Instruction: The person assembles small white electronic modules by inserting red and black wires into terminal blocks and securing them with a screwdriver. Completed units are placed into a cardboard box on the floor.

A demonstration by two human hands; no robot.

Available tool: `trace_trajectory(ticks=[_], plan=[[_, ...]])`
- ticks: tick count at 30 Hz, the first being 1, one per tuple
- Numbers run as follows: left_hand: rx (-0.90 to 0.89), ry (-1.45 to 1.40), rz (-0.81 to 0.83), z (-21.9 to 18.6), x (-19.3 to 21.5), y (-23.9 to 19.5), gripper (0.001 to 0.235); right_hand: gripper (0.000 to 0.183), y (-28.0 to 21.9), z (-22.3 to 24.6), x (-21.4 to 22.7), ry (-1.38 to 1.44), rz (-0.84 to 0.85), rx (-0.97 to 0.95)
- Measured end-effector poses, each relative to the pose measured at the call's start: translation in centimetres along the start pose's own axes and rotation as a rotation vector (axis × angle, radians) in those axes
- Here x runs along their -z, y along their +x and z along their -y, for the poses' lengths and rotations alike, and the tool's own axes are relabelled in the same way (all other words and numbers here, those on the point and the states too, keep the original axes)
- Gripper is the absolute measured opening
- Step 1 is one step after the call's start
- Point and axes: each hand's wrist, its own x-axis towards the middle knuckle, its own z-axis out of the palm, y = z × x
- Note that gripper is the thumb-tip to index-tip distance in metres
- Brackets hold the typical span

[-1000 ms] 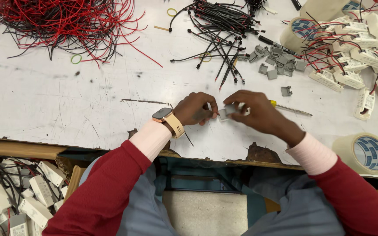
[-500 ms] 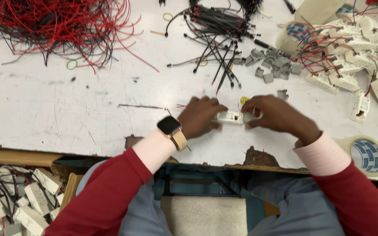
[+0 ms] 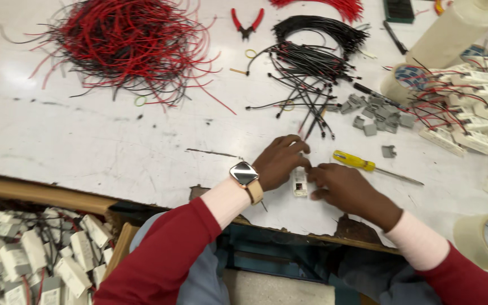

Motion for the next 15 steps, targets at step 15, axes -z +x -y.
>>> trace_trajectory(ticks=[15], plan=[[0.587, -0.117, 0.175, -3.5, 1.5, -0.4, 0.067, 0.032, -0.3, -7.0, 3.2, 0.004, -0.015, -0.142]])
